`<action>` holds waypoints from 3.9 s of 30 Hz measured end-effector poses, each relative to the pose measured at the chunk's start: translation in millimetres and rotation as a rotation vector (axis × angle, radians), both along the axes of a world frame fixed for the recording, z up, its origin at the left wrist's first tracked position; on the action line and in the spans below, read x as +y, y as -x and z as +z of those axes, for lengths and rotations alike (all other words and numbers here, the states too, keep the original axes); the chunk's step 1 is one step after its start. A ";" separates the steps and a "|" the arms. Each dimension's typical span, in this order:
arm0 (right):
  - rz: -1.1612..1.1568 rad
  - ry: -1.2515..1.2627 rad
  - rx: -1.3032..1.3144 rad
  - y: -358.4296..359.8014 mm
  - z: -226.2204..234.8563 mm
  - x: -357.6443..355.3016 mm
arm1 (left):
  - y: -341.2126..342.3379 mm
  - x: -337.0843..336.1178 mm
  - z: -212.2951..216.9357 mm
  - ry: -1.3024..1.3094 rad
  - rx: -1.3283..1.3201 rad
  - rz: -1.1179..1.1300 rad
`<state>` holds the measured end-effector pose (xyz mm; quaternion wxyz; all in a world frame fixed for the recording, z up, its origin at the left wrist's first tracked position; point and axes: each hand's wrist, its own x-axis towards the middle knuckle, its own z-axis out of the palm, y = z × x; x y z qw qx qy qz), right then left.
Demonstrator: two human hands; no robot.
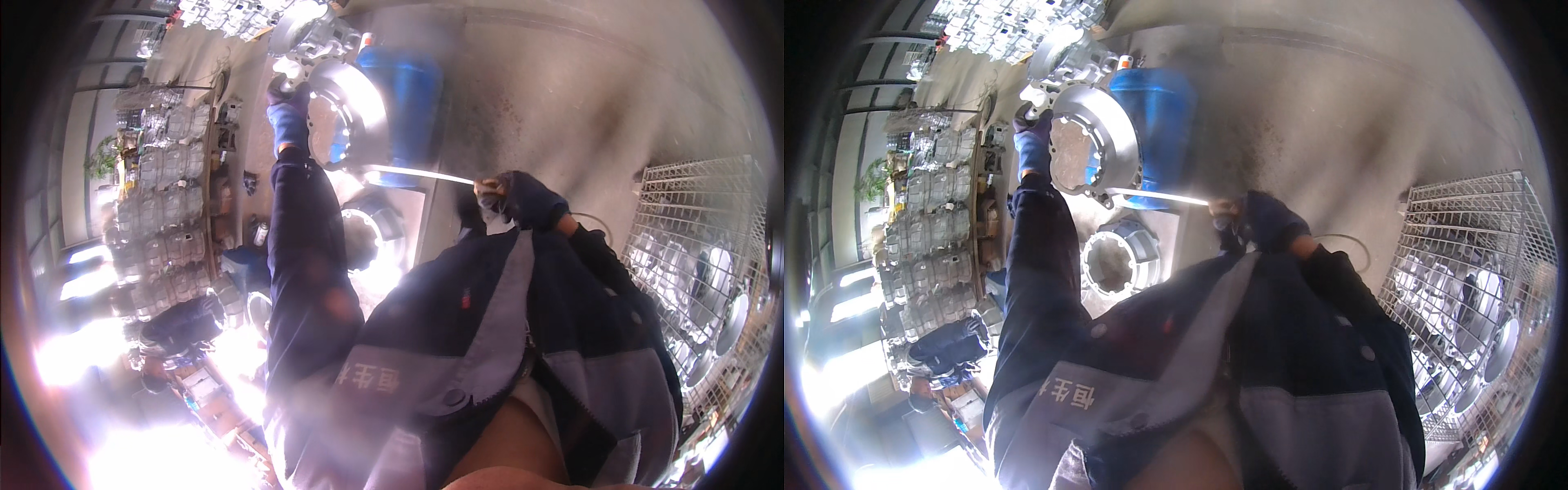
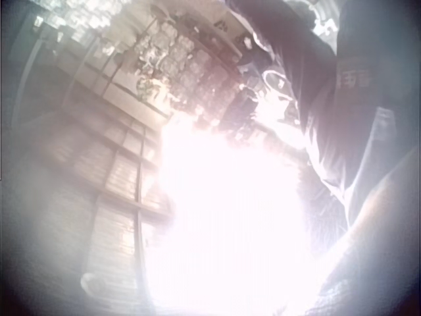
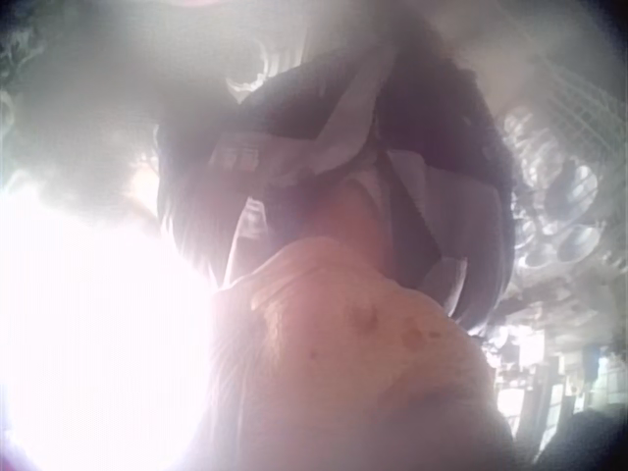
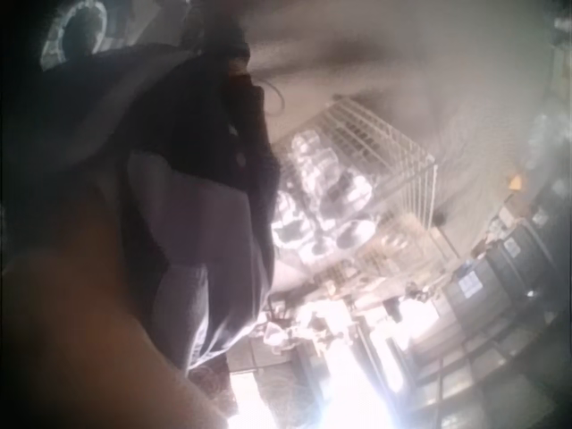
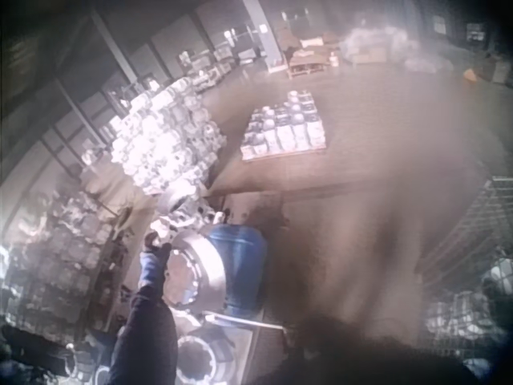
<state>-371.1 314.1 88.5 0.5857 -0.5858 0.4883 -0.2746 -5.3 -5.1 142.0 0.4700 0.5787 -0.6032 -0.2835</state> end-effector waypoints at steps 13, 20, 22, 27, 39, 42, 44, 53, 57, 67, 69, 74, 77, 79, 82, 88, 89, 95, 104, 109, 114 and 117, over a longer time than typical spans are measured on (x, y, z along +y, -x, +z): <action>-0.156 -0.136 -0.225 6.0 59.8 -10.8 | 16.3 21.6 16.6 -0.010 -0.057 0.083; -0.050 0.124 -0.103 -21.5 83.1 -31.1 | 38.9 67.6 54.8 -0.082 0.461 -0.145; -0.163 0.109 -0.144 -20.7 82.8 -33.1 | 41.7 65.0 53.6 -0.076 0.517 -0.102; -0.081 0.115 0.156 -22.0 66.9 -35.8 | 36.0 55.8 44.5 -0.008 0.431 -0.118; -0.164 -0.024 -0.011 -17.4 107.4 -44.1 | 34.9 64.1 45.3 0.027 0.185 -0.048; -0.145 -0.001 -0.021 -22.2 112.8 -49.6 | 34.0 63.6 41.6 0.184 -0.039 -0.033; -0.116 -0.007 0.028 -23.6 112.7 -53.1 | 31.6 59.7 38.9 0.097 0.103 -0.012; -0.034 -0.072 0.129 -23.4 120.6 -74.6 | 31.8 49.6 28.3 0.049 0.182 0.077; -0.263 -0.165 -0.108 -22.0 119.6 -85.4 | 34.7 57.7 30.0 0.030 0.314 0.050; -0.284 -0.246 0.176 -22.2 117.3 -103.5 | 41.7 65.1 39.9 0.014 0.412 -0.010; -0.241 -0.036 0.019 -21.2 117.3 -105.5 | 42.6 64.0 39.1 0.000 0.442 -0.031; -0.269 -0.100 -0.041 -22.0 121.3 -105.6 | 40.7 57.0 34.9 0.005 0.425 -0.020; -0.292 -0.076 -0.061 -25.0 123.8 -104.2 | 38.7 57.3 31.5 0.001 0.461 -0.039; -0.136 0.014 -0.080 -26.4 124.1 -104.4 | 38.1 57.9 31.1 0.015 0.461 -0.039; -0.189 -0.082 -0.058 -25.8 121.8 -105.9 | 37.1 58.8 32.8 -0.004 0.407 -0.015; -0.206 -0.059 0.016 -27.8 118.5 -104.3 | 35.3 56.9 31.9 0.003 0.410 -0.061; -0.128 -0.028 0.062 -29.0 120.8 -104.1 | 34.8 55.4 31.8 0.003 0.410 -0.069; -0.144 -0.227 0.152 -31.5 138.2 -104.3 | 32.2 52.5 27.3 0.056 0.370 -0.046; -0.128 -0.174 0.102 -32.2 132.3 -108.2 | 30.7 43.4 21.5 0.062 0.336 -0.043; -0.230 -0.247 0.125 -33.0 134.5 -111.8 | 35.7 48.7 27.1 0.028 0.362 -0.027; -0.128 -0.083 0.006 -36.8 127.2 -118.3 | 39.0 57.3 34.2 0.009 0.326 -0.006; -0.210 -0.189 0.002 -29.7 118.5 -125.5 | 38.4 57.8 32.4 0.014 0.375 -0.013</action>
